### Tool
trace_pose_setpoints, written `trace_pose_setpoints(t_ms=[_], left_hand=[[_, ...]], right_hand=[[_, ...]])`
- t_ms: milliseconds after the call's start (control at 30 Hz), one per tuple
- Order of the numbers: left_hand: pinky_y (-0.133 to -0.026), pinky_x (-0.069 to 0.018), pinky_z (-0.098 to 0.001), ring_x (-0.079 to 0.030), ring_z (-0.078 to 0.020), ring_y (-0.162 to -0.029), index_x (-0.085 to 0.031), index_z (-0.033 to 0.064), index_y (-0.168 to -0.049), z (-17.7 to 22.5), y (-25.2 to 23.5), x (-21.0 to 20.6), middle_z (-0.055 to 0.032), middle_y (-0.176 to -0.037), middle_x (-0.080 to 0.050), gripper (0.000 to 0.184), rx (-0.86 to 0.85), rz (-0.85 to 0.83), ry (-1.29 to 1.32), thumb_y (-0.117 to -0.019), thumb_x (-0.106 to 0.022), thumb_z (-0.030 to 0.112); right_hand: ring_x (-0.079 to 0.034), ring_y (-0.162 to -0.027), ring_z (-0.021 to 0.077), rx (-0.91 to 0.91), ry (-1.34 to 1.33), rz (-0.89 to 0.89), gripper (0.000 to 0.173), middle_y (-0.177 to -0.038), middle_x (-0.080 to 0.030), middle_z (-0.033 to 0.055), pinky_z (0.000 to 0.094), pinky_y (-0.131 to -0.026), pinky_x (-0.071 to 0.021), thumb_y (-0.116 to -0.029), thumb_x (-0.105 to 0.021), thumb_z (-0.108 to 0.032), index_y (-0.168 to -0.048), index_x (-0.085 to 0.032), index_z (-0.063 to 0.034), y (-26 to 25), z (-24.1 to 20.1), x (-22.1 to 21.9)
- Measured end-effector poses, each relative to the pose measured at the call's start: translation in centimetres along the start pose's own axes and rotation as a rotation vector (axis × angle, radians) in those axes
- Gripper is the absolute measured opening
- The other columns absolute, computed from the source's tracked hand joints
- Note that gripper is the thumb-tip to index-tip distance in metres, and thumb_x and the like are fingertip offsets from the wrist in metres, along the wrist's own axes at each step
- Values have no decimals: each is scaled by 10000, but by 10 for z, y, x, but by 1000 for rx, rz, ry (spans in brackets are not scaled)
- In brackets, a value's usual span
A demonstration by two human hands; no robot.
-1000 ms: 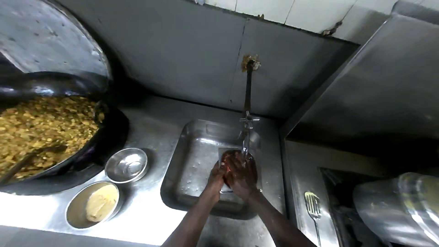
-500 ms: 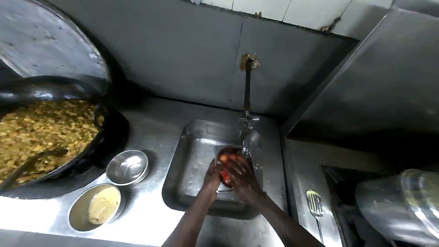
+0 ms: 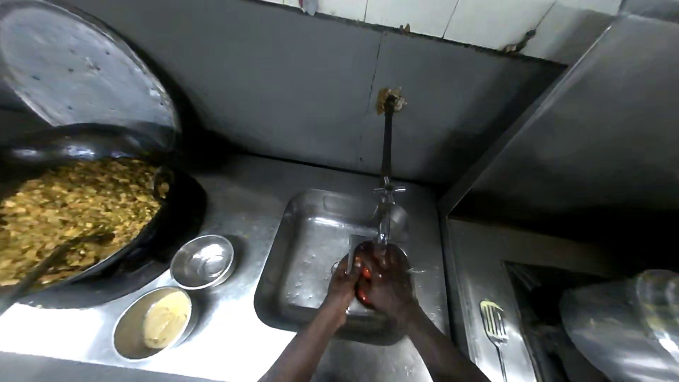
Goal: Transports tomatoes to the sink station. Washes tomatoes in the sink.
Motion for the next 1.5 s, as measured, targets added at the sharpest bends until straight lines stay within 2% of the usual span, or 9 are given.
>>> trace_pose_setpoints(t_ms=[267,367,567,700,867,1000,1133,1300,1500], left_hand=[[-1022,-515,-462,-577,-270,-1273,-273,159,-1615,-31,-7,5,-180,-1500,-493,612,58,36,32,-1071,-530,273],[-1033,-484,-512,-564,-313,-1268,-343,146,-1583,-44,-41,-2,-192,-1459,-531,553,87,61,33,-1072,-544,210],[-1003,-528,-446,-603,-256,-1230,-335,152,-1594,-33,-8,5,-172,-1458,-538,584,50,38,46,-1061,-551,246],[-996,-505,-516,-603,-307,-1211,-412,172,-1551,-47,-42,-6,-183,-1385,-594,522,100,47,62,-1061,-572,256],[-1012,-518,-467,-596,-282,-1239,-369,119,-1576,-34,-13,2,-195,-1443,-545,572,79,61,32,-1056,-569,251],[-992,-516,-497,-619,-294,-1189,-497,123,-1489,-52,-46,-6,-176,-1343,-623,489,118,102,75,-1035,-624,255],[-990,-543,-447,-626,-252,-1202,-388,148,-1569,-40,-17,2,-165,-1400,-588,560,68,47,56,-1052,-576,253],[-966,-539,-481,-647,-284,-1138,-470,129,-1510,-55,-50,-10,-188,-1311,-634,484,102,90,111,-1052,-591,231],[-905,-575,-403,-670,-223,-1067,-448,68,-1502,-49,-13,-1,-165,-1269,-643,477,76,59,104,-1064,-556,223]], right_hand=[[-362,-1497,401,56,-76,85,500,-1544,-524,102,633,-1228,-247,-983,-560,-446,-1440,-621,-254,22,17,-29],[-261,-1530,415,-176,-137,-250,616,-1607,-401,189,601,-1244,-204,-995,-604,-445,-1504,-524,-109,-13,43,-57],[-327,-1509,418,1,-51,4,525,-1556,-505,121,650,-1227,-220,-979,-552,-498,-1460,-594,-293,19,19,-37],[-330,-1496,411,-240,-90,-294,637,-1559,-449,229,569,-1242,-232,-972,-626,-469,-1447,-568,-49,-13,48,-64],[-388,-1479,394,-11,-70,-6,512,-1515,-553,99,642,-1216,-253,-981,-545,-459,-1447,-611,-256,15,26,-41],[-373,-1478,395,-209,-75,-309,612,-1557,-464,203,575,-1219,-282,-985,-626,-400,-1468,-540,-35,-12,51,-63],[-390,-1476,399,16,-97,90,495,-1482,-577,118,614,-1211,-308,-946,-630,-424,-1410,-646,-250,16,32,-37],[-339,-1490,407,-213,-110,-244,646,-1567,-444,219,553,-1234,-254,-947,-689,-403,-1459,-553,-33,-15,58,-65],[-370,-1477,423,-21,-84,-73,509,-1516,-544,123,650,-1198,-264,-936,-644,-451,-1400,-651,-240,15,31,-43]])
Point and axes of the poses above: each hand's wrist, its own y-axis away from the middle knuckle, its own x-axis out of the back of the hand, z = x × y, the point moved 8 cm from there along -y, towards the middle knuckle
